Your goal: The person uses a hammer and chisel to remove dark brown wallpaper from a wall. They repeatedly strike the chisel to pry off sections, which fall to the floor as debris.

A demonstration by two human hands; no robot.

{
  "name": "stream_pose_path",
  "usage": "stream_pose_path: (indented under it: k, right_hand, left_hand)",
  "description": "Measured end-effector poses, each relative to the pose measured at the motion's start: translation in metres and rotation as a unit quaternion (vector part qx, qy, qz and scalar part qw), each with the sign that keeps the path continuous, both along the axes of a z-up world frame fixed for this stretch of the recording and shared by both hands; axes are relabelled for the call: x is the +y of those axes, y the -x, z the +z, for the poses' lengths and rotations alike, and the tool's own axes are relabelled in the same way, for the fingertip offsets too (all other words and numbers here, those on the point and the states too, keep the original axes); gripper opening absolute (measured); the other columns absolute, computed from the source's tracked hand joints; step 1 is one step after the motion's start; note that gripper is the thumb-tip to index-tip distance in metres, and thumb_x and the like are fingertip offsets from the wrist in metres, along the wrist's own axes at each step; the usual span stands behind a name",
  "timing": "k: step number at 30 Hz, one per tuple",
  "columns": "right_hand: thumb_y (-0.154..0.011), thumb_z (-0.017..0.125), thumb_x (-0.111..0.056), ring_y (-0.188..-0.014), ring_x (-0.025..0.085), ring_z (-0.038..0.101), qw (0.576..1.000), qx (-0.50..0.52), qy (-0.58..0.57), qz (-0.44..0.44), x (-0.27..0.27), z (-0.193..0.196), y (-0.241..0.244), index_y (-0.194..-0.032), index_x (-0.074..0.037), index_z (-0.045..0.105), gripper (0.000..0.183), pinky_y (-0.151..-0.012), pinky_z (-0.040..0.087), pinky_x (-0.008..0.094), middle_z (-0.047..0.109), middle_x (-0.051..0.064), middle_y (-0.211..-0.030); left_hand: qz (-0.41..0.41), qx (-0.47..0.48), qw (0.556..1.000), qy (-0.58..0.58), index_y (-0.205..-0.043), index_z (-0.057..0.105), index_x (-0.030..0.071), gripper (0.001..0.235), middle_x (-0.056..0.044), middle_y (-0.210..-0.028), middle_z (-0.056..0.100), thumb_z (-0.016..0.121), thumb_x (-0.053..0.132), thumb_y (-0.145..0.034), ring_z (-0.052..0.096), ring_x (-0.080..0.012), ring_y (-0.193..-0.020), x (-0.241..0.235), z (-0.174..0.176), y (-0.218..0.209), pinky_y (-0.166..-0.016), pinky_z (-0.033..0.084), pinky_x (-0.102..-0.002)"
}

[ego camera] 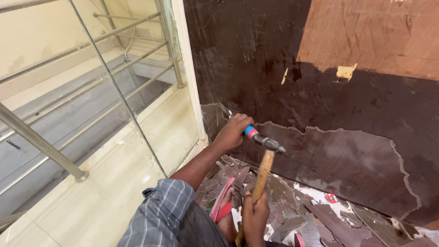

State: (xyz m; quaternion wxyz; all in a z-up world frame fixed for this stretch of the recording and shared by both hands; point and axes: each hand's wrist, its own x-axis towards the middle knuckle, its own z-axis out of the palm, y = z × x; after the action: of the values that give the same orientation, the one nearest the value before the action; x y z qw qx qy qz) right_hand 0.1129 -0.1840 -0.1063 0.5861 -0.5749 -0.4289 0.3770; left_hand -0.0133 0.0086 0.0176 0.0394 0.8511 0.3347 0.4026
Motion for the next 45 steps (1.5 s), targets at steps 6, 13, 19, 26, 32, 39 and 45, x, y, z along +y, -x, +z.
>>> stream_pose_path:
  k: [6,13,19,26,32,39,45]
  right_hand:
    - [-0.093,0.057,-0.013,-0.052,0.012,0.056,0.981,0.129,-0.128,-0.072,0.009,-0.014,0.012,-0.109,-0.001,0.049,0.021,-0.045,0.046,0.031,0.059,0.004,-0.067]
    - [-0.092,0.06,-0.015,-0.047,0.015,0.057,0.999,0.035,0.017,0.013,0.012,-0.028,0.008,-0.107,-0.004,0.056,0.02,-0.043,0.044,0.029,0.06,0.006,-0.059]
    - [-0.094,0.058,-0.01,-0.046,0.013,0.053,0.988,0.152,-0.026,-0.026,0.014,-0.021,-0.003,-0.099,-0.001,0.051,0.013,-0.042,0.043,0.029,0.057,0.006,-0.062]
    - [-0.093,0.057,-0.007,-0.046,0.013,0.052,0.984,0.172,-0.05,-0.023,0.006,-0.007,-0.002,-0.097,-0.002,0.049,0.01,-0.042,0.043,0.029,0.055,0.005,-0.061]
    - [-0.094,0.059,-0.008,-0.046,0.012,0.051,0.989,0.134,-0.049,-0.027,0.002,-0.006,0.001,-0.095,-0.001,0.049,0.012,-0.042,0.042,0.029,0.054,0.005,-0.059]
    - [-0.093,0.061,-0.006,-0.049,0.011,0.053,0.994,0.082,-0.06,-0.042,-0.004,0.002,0.009,-0.103,0.002,0.055,0.014,-0.044,0.043,0.027,0.057,0.006,-0.062]
    - [-0.09,0.06,-0.005,-0.052,0.012,0.057,0.987,-0.016,-0.128,-0.093,-0.012,0.009,0.013,-0.104,0.001,0.057,0.016,-0.05,0.047,0.027,0.06,0.005,-0.065]
  left_hand:
    - [-0.002,-0.001,1.0,-0.01,-0.109,0.06,0.004,0.048,-0.016,-0.106,0.061,0.055,-0.016,-0.066,0.055,-0.04,-0.11,0.009,-0.005,0.004,-0.094,0.044,-0.048]
    - [0.098,0.025,0.993,0.053,-0.113,0.061,0.008,0.048,-0.013,-0.111,0.062,0.062,-0.01,-0.068,0.056,-0.0374,-0.115,0.021,-0.024,0.036,-0.097,0.045,-0.05]
    - [0.108,0.119,0.986,0.05,-0.117,0.061,0.012,0.055,-0.005,-0.113,0.061,0.069,-0.007,-0.066,0.055,-0.0315,-0.12,-0.005,-0.029,0.02,-0.109,0.03,-0.071]
    - [0.084,0.086,0.993,-0.008,-0.118,0.061,0.011,0.054,-0.007,-0.115,0.06,0.065,-0.009,-0.068,0.054,-0.0326,-0.123,0.001,-0.018,0.002,-0.115,0.032,-0.061]
    - [0.059,0.026,0.997,-0.036,-0.114,0.062,0.01,0.043,-0.009,-0.111,0.062,0.064,-0.009,-0.075,0.056,-0.0334,-0.12,0.006,-0.017,0.007,-0.114,0.034,-0.057]
    - [0.006,0.013,0.999,-0.037,-0.11,0.06,0.007,0.044,-0.012,-0.109,0.06,0.061,-0.012,-0.07,0.055,-0.0362,-0.115,-0.003,-0.006,0.022,-0.11,0.035,-0.052]
    - [-0.013,-0.02,0.999,-0.03,-0.108,0.06,0.008,0.044,-0.012,-0.108,0.061,0.062,-0.012,-0.068,0.055,-0.0363,-0.115,0.0,-0.002,0.031,-0.105,0.039,-0.048]
